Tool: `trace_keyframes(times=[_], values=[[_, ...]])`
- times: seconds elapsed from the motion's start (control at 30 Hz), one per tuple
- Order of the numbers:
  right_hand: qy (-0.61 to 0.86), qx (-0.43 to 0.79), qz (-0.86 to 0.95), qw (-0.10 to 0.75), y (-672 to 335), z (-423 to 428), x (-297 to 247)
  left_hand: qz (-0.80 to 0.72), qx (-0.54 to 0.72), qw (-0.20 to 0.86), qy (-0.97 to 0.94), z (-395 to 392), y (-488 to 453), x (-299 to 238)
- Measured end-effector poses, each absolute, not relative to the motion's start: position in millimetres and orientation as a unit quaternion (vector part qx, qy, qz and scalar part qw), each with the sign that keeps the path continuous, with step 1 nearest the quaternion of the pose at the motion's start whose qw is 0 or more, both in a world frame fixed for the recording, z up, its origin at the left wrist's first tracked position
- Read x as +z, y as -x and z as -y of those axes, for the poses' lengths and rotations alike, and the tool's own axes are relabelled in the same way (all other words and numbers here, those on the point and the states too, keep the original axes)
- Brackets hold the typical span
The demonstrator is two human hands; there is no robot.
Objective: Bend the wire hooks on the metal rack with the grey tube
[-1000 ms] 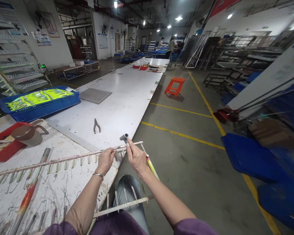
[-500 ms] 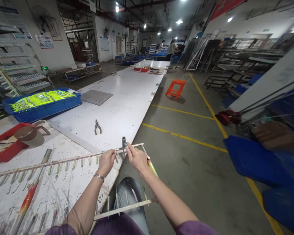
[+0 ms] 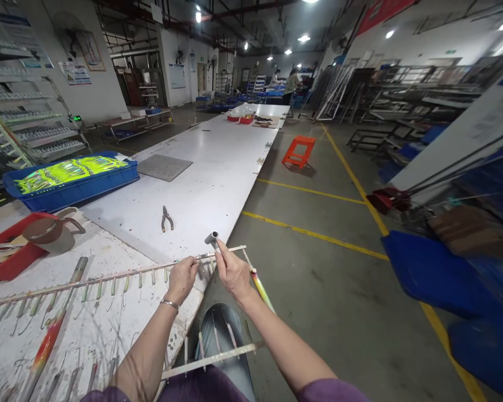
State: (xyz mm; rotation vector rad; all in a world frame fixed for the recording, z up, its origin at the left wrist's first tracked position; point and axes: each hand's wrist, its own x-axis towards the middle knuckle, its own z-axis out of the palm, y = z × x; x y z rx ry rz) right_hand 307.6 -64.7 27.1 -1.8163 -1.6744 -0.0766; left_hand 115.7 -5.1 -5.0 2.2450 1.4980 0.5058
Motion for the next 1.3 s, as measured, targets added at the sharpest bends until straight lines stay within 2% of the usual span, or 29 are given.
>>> trace_keyframes(times=[0.1,0.13,0.23,0.3,0.47,0.63,0.8,1.0,1.13,1.17,1.3], values=[[0.727,0.005,0.644,0.239,-309.8,62.2,27.6,-0.537,0.174,0.199,-0.801,4.7,-115.5,-5.1],[0.726,0.008,0.645,0.236,-311.0,61.8,28.9,-0.537,0.173,0.199,-0.801,4.5,-115.3,-5.2],[0.702,-0.019,0.641,0.311,-312.1,63.3,32.6,-0.535,0.174,0.196,-0.803,4.4,-115.0,-5.4],[0.695,-0.033,0.638,0.33,-309.5,65.0,31.8,-0.537,0.175,0.194,-0.802,4.5,-115.1,-5.3],[0.73,0.005,0.641,0.237,-305.7,65.6,27.0,-0.539,0.171,0.195,-0.802,5.1,-115.1,-4.0],[0.686,-0.024,0.629,0.364,-308.0,67.9,29.2,-0.54,0.173,0.19,-0.801,4.9,-115.3,-4.6],[0.709,0.002,0.651,0.27,-307.5,67.7,26.5,-0.544,0.175,0.182,-0.801,4.0,-115.9,-8.5],[0.684,-0.023,0.635,0.357,-306.2,71.4,26.7,-0.548,0.166,0.179,-0.8,5.3,-116.4,-4.9],[0.721,0.011,0.645,0.252,-304.6,73.1,21.1,-0.549,0.159,0.185,-0.8,5.7,-116.6,-3.8],[0.723,0.016,0.644,0.248,-305.4,73.6,21.4,-0.547,0.159,0.186,-0.8,5.6,-116.7,-4.1],[0.7,-0.015,0.627,0.341,-305.9,74.8,26.6,-0.553,0.158,0.18,-0.798,5.4,-117.6,-4.4]])
